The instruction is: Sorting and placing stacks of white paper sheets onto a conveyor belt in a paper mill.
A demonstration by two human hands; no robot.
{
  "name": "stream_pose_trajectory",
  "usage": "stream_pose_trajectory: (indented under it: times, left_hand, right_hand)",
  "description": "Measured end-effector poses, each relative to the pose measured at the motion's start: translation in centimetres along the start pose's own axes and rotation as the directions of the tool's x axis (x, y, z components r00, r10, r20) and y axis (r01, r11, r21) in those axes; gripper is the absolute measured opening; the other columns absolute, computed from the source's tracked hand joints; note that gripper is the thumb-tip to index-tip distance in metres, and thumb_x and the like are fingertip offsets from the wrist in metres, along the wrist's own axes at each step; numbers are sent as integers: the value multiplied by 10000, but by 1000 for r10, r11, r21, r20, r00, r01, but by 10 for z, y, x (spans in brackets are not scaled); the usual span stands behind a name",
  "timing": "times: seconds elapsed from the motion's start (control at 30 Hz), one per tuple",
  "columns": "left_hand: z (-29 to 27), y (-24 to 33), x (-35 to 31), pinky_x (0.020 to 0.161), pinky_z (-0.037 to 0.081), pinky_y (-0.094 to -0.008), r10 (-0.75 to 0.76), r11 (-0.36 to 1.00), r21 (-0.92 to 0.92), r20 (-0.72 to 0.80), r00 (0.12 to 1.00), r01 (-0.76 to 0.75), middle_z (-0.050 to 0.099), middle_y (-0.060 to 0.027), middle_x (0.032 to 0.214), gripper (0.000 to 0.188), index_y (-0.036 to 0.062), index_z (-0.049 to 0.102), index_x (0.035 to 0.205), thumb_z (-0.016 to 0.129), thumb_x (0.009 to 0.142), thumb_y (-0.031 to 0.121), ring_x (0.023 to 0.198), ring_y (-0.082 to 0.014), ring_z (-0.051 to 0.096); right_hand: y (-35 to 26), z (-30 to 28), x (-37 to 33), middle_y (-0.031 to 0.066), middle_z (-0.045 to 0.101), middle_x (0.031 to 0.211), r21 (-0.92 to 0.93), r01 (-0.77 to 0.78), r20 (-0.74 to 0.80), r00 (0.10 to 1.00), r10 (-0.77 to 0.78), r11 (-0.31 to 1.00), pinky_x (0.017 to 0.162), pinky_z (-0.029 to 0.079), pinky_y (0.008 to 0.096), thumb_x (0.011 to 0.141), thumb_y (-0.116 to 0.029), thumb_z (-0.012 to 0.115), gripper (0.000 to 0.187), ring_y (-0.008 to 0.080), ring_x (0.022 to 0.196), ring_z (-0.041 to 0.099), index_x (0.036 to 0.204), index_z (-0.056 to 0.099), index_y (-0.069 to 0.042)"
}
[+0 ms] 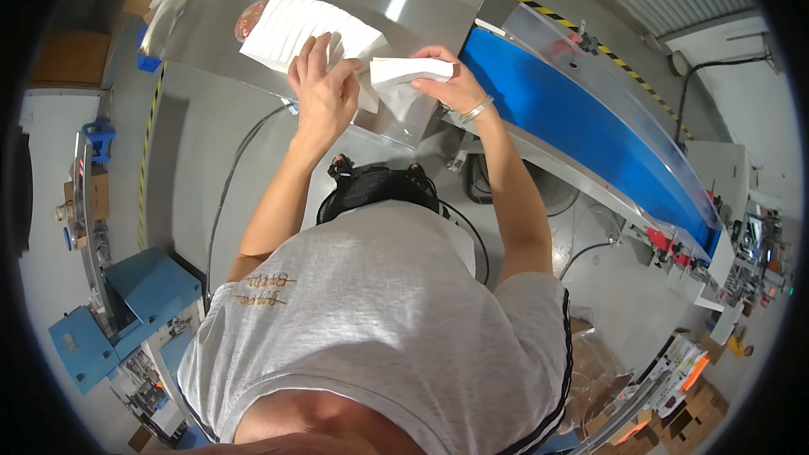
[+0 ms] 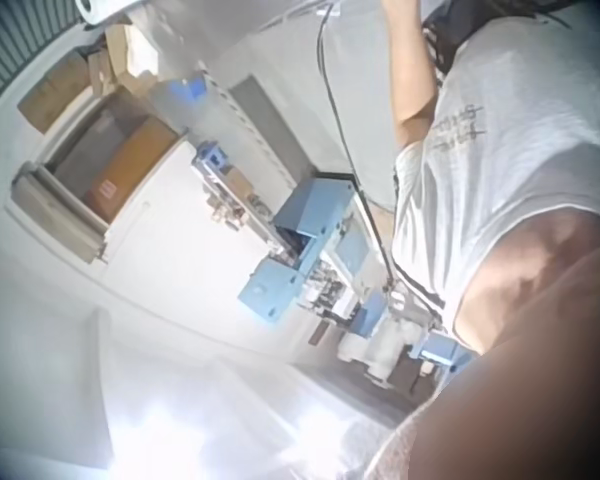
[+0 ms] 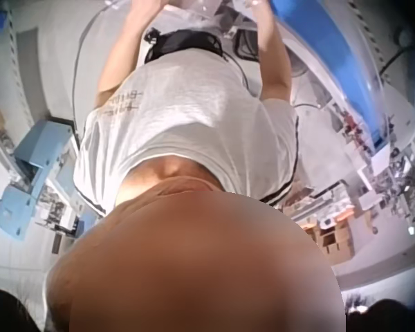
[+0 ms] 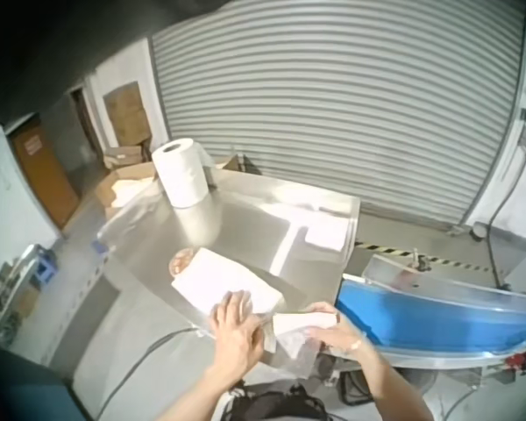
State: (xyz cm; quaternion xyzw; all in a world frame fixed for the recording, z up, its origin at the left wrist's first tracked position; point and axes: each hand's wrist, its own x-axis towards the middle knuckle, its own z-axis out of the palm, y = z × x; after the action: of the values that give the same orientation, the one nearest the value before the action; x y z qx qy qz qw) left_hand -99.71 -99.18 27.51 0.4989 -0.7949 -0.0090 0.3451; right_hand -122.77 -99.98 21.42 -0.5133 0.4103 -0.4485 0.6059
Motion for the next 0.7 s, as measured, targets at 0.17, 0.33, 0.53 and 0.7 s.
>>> stream_pose_trajectory:
  times: [0.17,0.33,0.53,0.7]
  left_hand:
    - [1,-1,-1,1006,236,-563,-10,1000,-1,8,1000,10,428,-211,1300,270,110,681,912,635,663,19,1250,-420,345]
    - [2,4,-1,1011,229,-571,0,999,42,28,1000,-2,412,-203,1319,359,127,677,1005,631,667,15,1253,-414,337]
    - [5,8,-1,1015,226,-571,20,992,126,57,998,-28,392,-192,1339,435,149,654,1099,626,685,17,1252,-409,336]
    - [6,7,-1,1017,223,-564,19,991,131,74,997,-29,395,-205,1330,456,145,626,1134,618,697,14,1249,-411,336]
  right_hand:
    - [-9,6,8,22,636,1019,-210,-74,-108,993,52,975,807,476,242,779,-81,731,348,97,935,569,1088,577,-38]
    - [-7,3,12,35,642,997,-47,-48,-24,999,47,998,815,479,262,755,-96,755,375,113,936,579,1083,586,-30]
    - [0,-1,12,17,610,1046,-38,40,4,999,-40,998,850,467,261,765,-51,731,434,104,982,553,1154,539,-42]
    - [17,-7,12,35,641,1029,74,-6,-127,992,16,997,824,477,262,804,-157,729,366,108,937,580,1123,595,-39]
